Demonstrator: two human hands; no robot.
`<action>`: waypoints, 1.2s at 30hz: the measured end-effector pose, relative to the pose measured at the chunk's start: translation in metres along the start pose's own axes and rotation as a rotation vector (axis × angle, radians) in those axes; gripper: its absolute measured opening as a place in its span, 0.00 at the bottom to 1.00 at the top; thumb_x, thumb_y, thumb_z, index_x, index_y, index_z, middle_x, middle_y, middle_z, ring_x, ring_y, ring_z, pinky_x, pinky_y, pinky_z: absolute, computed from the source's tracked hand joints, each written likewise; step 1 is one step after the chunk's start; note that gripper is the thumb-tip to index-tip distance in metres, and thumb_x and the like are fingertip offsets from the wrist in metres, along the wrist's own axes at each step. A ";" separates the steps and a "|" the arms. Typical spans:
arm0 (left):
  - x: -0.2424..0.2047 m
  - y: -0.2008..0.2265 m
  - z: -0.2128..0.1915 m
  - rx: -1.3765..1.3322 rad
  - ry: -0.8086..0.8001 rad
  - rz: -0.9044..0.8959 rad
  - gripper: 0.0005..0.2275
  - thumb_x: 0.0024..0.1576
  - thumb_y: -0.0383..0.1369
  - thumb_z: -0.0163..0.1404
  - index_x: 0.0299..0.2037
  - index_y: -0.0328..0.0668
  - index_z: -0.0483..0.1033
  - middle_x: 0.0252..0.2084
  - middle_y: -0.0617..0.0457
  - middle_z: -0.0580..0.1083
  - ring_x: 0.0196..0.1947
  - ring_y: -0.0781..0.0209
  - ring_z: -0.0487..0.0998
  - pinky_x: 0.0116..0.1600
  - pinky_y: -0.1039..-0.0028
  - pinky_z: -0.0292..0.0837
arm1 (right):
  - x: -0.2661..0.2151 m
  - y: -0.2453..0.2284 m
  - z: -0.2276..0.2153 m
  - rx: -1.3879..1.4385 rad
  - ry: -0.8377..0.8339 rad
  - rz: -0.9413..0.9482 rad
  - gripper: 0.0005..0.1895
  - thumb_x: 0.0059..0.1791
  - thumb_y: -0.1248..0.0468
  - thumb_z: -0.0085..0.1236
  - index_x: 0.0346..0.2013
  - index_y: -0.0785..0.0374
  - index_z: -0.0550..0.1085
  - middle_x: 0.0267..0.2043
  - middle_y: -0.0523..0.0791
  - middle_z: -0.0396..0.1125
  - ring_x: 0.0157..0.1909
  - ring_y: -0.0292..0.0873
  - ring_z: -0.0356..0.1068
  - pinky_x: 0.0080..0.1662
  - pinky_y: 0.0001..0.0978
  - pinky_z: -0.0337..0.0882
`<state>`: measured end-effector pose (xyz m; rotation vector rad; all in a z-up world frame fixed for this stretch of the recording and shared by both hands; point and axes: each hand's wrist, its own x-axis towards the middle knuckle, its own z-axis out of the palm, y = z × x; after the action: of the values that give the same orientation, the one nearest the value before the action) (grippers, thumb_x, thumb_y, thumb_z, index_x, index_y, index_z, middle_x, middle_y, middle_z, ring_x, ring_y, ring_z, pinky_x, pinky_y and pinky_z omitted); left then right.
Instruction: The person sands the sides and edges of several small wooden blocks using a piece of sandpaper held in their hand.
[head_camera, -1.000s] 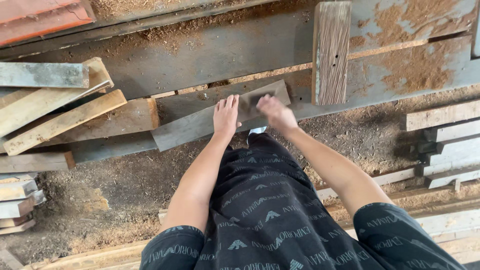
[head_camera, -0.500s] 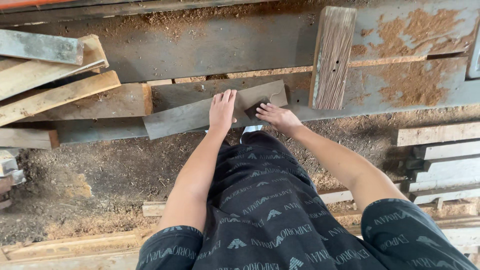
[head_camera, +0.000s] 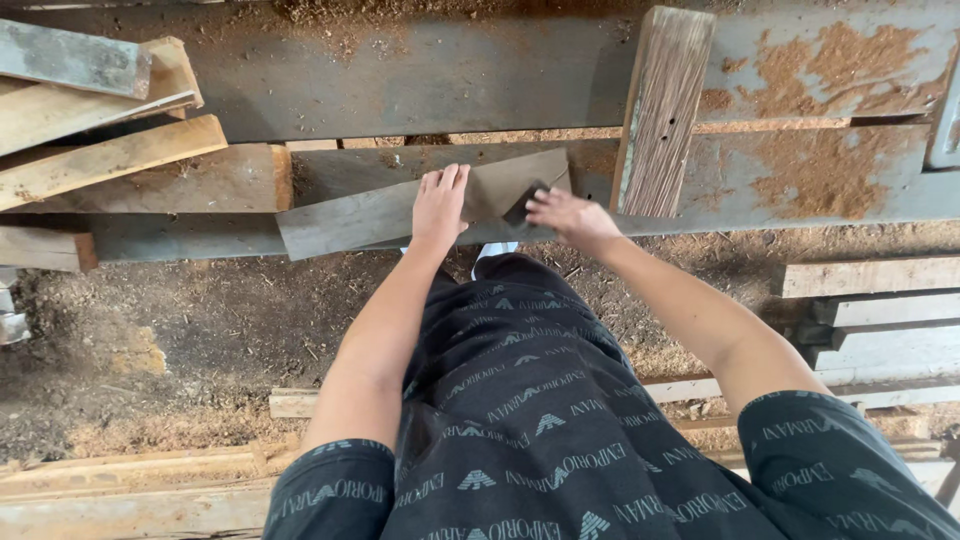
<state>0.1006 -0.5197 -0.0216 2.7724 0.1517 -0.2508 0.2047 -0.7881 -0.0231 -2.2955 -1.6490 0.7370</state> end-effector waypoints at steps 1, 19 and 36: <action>0.003 0.000 0.000 0.003 -0.003 0.001 0.46 0.32 0.31 0.72 0.65 0.41 0.62 0.61 0.50 0.65 0.61 0.48 0.67 0.69 0.59 0.61 | 0.004 0.007 -0.004 -0.203 0.055 0.033 0.29 0.44 0.69 0.55 0.61 0.55 0.71 0.68 0.41 0.62 0.71 0.41 0.59 0.71 0.34 0.55; -0.007 -0.007 0.002 -0.006 -0.073 -0.031 0.46 0.32 0.31 0.72 0.65 0.47 0.61 0.62 0.54 0.65 0.61 0.48 0.66 0.68 0.63 0.65 | 0.013 0.000 0.013 -0.144 0.208 0.151 0.27 0.42 0.70 0.61 0.57 0.59 0.75 0.69 0.47 0.63 0.70 0.48 0.61 0.68 0.33 0.59; 0.035 0.048 0.065 0.186 0.182 0.036 0.43 0.44 0.32 0.70 0.70 0.45 0.59 0.65 0.54 0.63 0.66 0.55 0.66 0.75 0.55 0.56 | -0.007 -0.003 0.013 -0.068 0.316 -0.058 0.20 0.45 0.70 0.55 0.52 0.65 0.76 0.63 0.52 0.68 0.65 0.47 0.67 0.65 0.40 0.68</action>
<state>0.1311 -0.5849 -0.0719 2.9780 0.1287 -0.0023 0.1939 -0.7950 -0.0311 -2.2571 -1.6047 0.2892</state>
